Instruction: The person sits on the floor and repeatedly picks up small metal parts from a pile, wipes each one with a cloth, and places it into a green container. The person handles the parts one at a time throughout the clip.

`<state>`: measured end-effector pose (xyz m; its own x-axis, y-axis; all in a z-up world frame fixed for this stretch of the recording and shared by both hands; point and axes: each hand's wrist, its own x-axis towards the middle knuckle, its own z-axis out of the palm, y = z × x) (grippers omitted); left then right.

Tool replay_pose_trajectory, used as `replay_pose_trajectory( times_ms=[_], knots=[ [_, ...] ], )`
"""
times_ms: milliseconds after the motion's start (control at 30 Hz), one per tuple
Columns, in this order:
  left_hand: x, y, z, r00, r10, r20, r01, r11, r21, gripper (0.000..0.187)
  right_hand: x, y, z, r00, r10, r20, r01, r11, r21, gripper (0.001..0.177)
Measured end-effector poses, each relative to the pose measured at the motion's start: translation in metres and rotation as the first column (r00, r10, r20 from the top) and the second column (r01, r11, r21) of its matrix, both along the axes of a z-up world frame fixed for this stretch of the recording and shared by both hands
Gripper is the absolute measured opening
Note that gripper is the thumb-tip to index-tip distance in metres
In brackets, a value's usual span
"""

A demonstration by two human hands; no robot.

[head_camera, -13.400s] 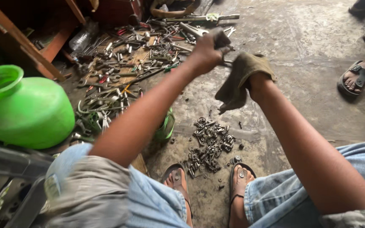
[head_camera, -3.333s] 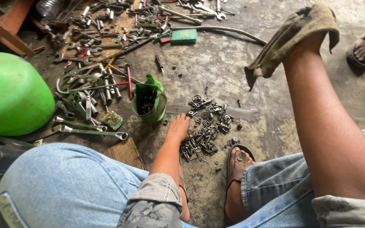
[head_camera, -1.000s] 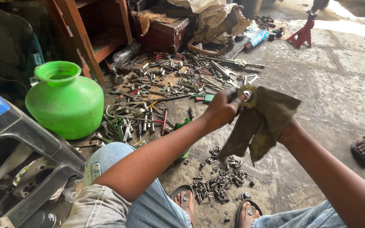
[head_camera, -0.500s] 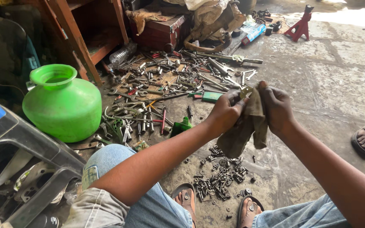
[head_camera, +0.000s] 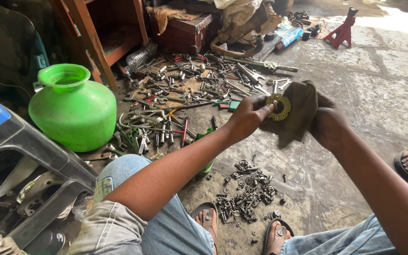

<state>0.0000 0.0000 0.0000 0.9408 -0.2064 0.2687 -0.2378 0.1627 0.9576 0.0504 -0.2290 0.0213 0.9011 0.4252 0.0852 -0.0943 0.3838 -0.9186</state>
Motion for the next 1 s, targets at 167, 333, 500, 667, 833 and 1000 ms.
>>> replay_pose_trajectory(
  times_ms=[167,333,500,667,833,1000],
  knots=[
    [-0.002,0.001,0.003,0.982,0.005,0.186,-0.028,0.993,0.117,0.025,0.007,-0.005,0.0,0.994,-0.054,0.093,0.08,0.951,-0.299,0.045],
    [-0.02,-0.004,0.018,0.992,-0.037,0.123,-0.014,0.921,0.389,0.023,-0.01,0.018,-0.014,0.898,0.075,0.433,0.104,0.921,-0.376,0.045],
    [-0.025,-0.005,0.026,0.957,-0.053,0.286,-0.109,0.847,0.521,0.019,-0.005,0.016,-0.024,0.884,0.046,0.466,0.083,0.964,-0.252,0.027],
    [-0.013,-0.001,0.021,0.971,-0.106,0.214,0.013,0.918,0.396,0.018,-0.012,0.012,0.002,0.924,0.157,0.349,-0.067,0.964,-0.258,0.036],
    [-0.008,0.009,0.022,0.982,-0.076,0.171,0.01,0.933,0.359,0.014,-0.024,0.006,0.012,0.952,0.258,0.168,-0.232,0.96,-0.159,0.045],
    [-0.026,-0.001,0.034,0.976,-0.021,0.215,-0.124,0.762,0.636,0.02,-0.019,0.017,-0.015,0.973,0.15,0.174,-0.149,0.989,-0.021,0.03]
  ],
)
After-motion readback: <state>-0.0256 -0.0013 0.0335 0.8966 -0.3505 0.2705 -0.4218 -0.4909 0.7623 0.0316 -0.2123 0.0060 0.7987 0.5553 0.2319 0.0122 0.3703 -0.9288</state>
